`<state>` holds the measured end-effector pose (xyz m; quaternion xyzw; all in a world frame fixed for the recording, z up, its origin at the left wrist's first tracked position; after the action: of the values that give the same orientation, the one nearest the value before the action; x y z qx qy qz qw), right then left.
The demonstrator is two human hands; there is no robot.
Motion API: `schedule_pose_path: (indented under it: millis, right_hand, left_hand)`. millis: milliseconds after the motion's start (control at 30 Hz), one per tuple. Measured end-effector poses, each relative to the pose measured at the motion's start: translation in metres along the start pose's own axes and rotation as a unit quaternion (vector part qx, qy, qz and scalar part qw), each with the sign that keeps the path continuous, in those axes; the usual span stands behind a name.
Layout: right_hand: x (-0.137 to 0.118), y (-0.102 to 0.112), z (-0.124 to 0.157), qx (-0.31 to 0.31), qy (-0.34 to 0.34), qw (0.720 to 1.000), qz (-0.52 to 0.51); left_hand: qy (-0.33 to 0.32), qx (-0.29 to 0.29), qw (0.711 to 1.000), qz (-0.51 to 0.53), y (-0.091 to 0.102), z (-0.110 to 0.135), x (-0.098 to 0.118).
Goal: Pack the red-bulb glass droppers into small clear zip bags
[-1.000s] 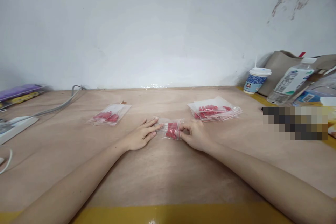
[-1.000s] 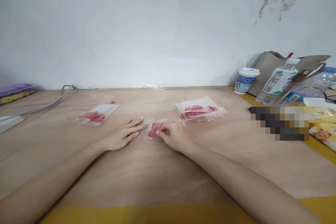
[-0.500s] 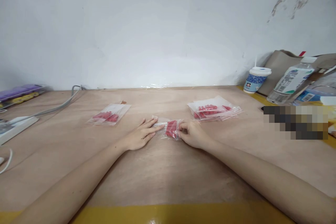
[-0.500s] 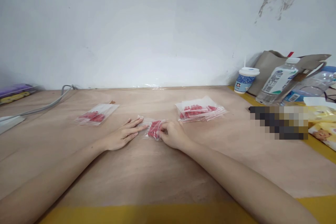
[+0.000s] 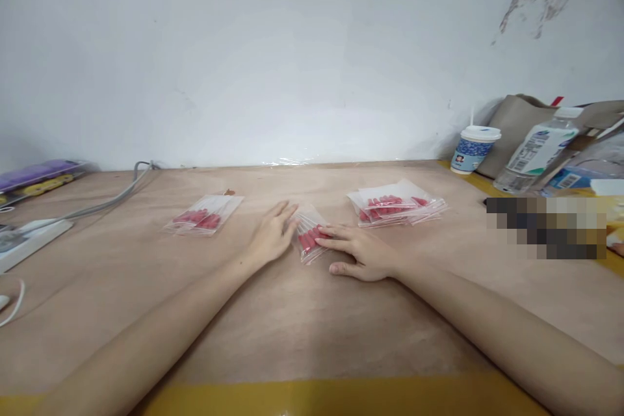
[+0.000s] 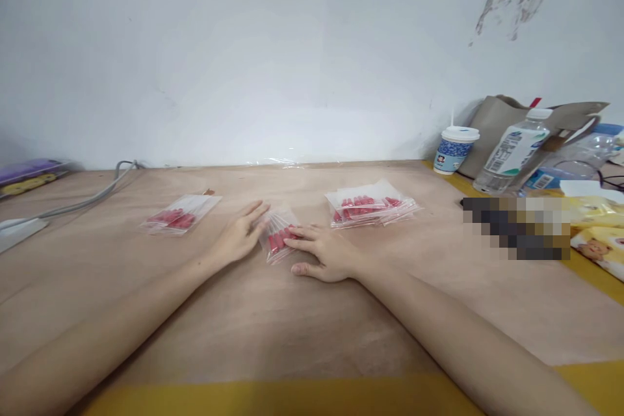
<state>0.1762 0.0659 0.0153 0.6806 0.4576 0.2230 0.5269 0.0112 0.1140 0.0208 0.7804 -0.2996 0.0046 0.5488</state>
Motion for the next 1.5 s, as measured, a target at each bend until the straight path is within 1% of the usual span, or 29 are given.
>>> schedule_pose_path:
  millis: [33, 133, 200, 233, 267, 300, 333, 400, 433, 467, 533, 600, 667, 800, 867, 1100, 1267, 1400, 1433, 1500]
  right_hand:
    - [-0.002, -0.003, 0.0, -0.011, 0.002, 1.0, 0.013]
    - [-0.009, -0.007, 0.001, -0.011, 0.002, 0.999, 0.05]
    - [-0.012, -0.006, 0.003, 0.016, -0.008, 0.998, 0.058]
    - [-0.011, -0.005, 0.004, 0.041, -0.02, 0.997, 0.057]
    - [-0.009, -0.002, 0.006, 0.072, -0.034, 0.995, 0.054]
    - [-0.006, 0.002, 0.009, 0.102, -0.048, 0.992, 0.051]
    - [-0.003, 0.005, 0.011, 0.127, -0.056, 0.989, 0.051]
    - [0.003, 0.011, 0.015, 0.146, -0.048, 0.986, 0.071]
    - [0.004, 0.013, 0.015, 0.139, -0.031, 0.986, 0.091]
    - [0.005, 0.014, 0.016, 0.127, -0.01, 0.985, 0.115]
    - [0.008, 0.015, 0.016, 0.102, 0.028, 0.981, 0.161]
    - [0.01, 0.014, 0.015, 0.092, 0.056, 0.973, 0.205]
    - [0.009, 0.014, 0.014, 0.113, 0.074, 0.959, 0.251]
    - [0.003, 0.017, 0.014, 0.192, 0.107, 0.919, 0.327]
    - [0.002, 0.017, 0.014, 0.207, 0.113, 0.91, 0.341]
    - [0.001, 0.017, 0.011, 0.189, 0.093, 0.922, 0.325]
    - [0.0, 0.014, 0.005, 0.181, 0.085, 0.925, 0.323]
    - [0.004, 0.015, 0.001, 0.197, 0.067, 0.931, 0.3]
    - [0.006, 0.016, 0.0, 0.202, 0.06, 0.934, 0.287]
    - [0.012, 0.016, -0.001, 0.212, 0.037, 0.942, 0.258]
  left_hand:
    - [-0.001, -0.027, 1.0, 0.005, -0.007, 0.004, 0.004]
    - [-0.034, -0.148, 0.988, 0.011, -0.029, 0.011, 0.015]
    - [-0.07, -0.208, 0.975, 0.014, -0.036, 0.01, 0.019]
    - [-0.085, -0.221, 0.972, 0.018, -0.036, 0.008, 0.019]
    - [-0.097, -0.219, 0.971, 0.025, -0.034, 0.006, 0.019]
    - [-0.107, -0.204, 0.972, 0.037, -0.031, 0.003, 0.019]
    - [-0.119, -0.177, 0.976, 0.052, -0.025, 0.002, 0.019]
    - [-0.151, -0.123, 0.977, 0.089, -0.014, 0.004, 0.023]
    - [-0.174, -0.114, 0.972, 0.108, -0.01, 0.009, 0.027]
    - [-0.196, -0.12, 0.965, 0.124, -0.009, 0.015, 0.031]
    - [-0.223, -0.151, 0.952, 0.143, -0.009, 0.027, 0.036]
    - [-0.221, -0.166, 0.95, 0.148, -0.01, 0.034, 0.036]
    - [-0.209, -0.157, 0.954, 0.149, -0.01, 0.034, 0.034]
    - [-0.204, -0.138, 0.959, 0.143, -0.011, 0.031, 0.031]
    - [-0.2, -0.125, 0.962, 0.14, -0.01, 0.03, 0.031]
    - [-0.181, -0.1, 0.97, 0.128, -0.009, 0.033, 0.03]
    - [-0.186, -0.089, 0.973, 0.102, -0.007, 0.032, 0.031]
    - [-0.17, -0.01, 0.985, 0.036, 0.001, 0.021, 0.038]
    - [-0.177, 0.009, 0.984, 0.026, 0.001, 0.018, 0.041]
    - [-0.219, 0.028, 0.975, 0.025, -0.004, 0.013, 0.052]
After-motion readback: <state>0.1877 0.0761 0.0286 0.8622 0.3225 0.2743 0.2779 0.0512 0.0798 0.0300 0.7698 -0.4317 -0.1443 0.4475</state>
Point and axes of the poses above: each hand's wrist, its own z-axis away from the middle knuckle, its own y-axis out of the back of the hand, x = y × z, the point moved 7 cm from there along -z, towards the middle knuckle, and after that the axes turned 5 degrees about z, right-handed, at the moved point
